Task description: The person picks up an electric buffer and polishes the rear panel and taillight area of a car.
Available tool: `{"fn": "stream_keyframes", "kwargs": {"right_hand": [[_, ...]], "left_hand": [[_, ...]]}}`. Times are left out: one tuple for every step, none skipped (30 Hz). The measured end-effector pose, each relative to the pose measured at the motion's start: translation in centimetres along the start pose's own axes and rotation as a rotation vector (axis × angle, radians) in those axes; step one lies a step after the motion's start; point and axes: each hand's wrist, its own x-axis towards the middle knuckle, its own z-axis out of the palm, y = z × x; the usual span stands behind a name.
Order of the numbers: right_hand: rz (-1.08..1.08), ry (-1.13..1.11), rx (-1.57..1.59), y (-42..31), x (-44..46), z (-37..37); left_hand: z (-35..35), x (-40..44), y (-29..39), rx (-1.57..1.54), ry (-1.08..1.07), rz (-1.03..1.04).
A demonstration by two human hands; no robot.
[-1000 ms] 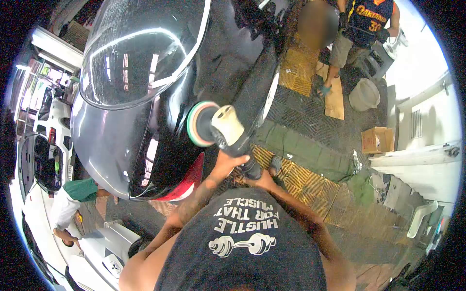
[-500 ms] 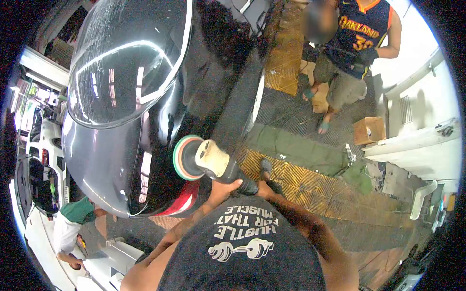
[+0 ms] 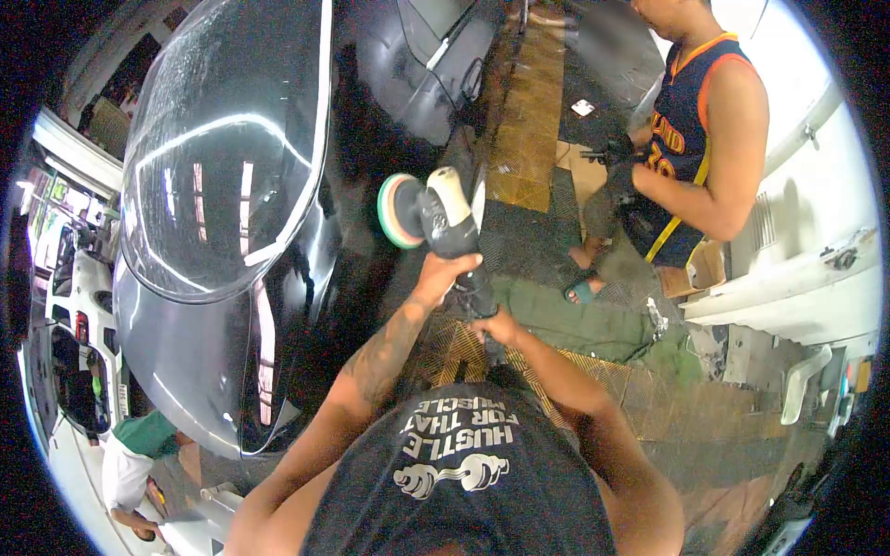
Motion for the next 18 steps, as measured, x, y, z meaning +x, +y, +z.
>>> {"fn": "stream_keyframes", "kwargs": {"right_hand": [[0.032,0.01,0.055,-1.1,0.3,-0.3],[0.064,0.022,0.11,-1.8,0.5,-0.2],[0.067,0.015,0.111,-1.9,0.6,0.0],[0.089,0.026,0.129,-2.0,0.6,0.1],[0.107,0.039,0.145,-2.2,0.6,0.2],[0.103,0.036,0.142,-2.0,0.4,0.4],[0.069,0.019,0.101,-1.4,0.0,1.0],[0.037,0.0,0.06,-0.8,-0.5,1.6],[0.037,-0.007,0.062,-0.3,-0.9,2.3],[0.024,0.008,0.003,0.4,-1.4,3.2],[0.011,0.023,-0.056,1.2,-2.1,4.1],[-0.013,0.036,-0.028,1.9,-2.7,5.3],[-0.012,0.032,-0.025,2.7,-3.4,6.5],[-0.014,0.038,-0.037,3.5,-4.2,7.8],[-0.018,0.043,-0.049,4.2,-5.0,9.0],[-0.015,0.038,-0.068,5.0,-5.7,10.3],[-0.015,0.034,-0.069,6.2,-6.3,11.6],[-0.032,0.031,-0.082,7.5,-6.7,12.9]], "left_hand": [[0.0,1.4,0.1,0.063,0.024,-0.007],[0.0,2.6,0.1,0.084,0.035,-0.007],[0.1,3.0,0.4,0.106,0.044,-0.007],[0.1,2.6,0.4,0.106,0.049,-0.009],[0.1,2.2,0.6,0.078,0.045,-0.014],[0.0,1.8,0.6,0.051,0.039,-0.018],[-0.2,1.0,0.4,0.054,0.042,-0.014],[-0.4,-0.2,0.2,0.051,0.047,-0.01],[-0.8,-1.6,-0.2,0.049,0.053,-0.007],[-1.3,-3.0,-0.7,0.04,0.055,-0.022],[-1.8,-4.6,-1.2,0.043,0.061,-0.026],[-2.3,-6.3,-1.4,0.003,0.048,-0.019],[-2.8,-8.0,-1.7,-0.037,0.033,-0.013],[-3.3,-9.7,-1.9,-0.042,0.021,0.003],[-3.7,-11.4,-1.9,-0.041,0.024,0.002],[-4.2,-13.3,-1.7,0.005,0.037,-0.019],[-4.8,-15.0,-1.8,0.051,0.05,-0.041],[-5.4,-16.6,-2.1,0.044,0.044,-0.047]]}}
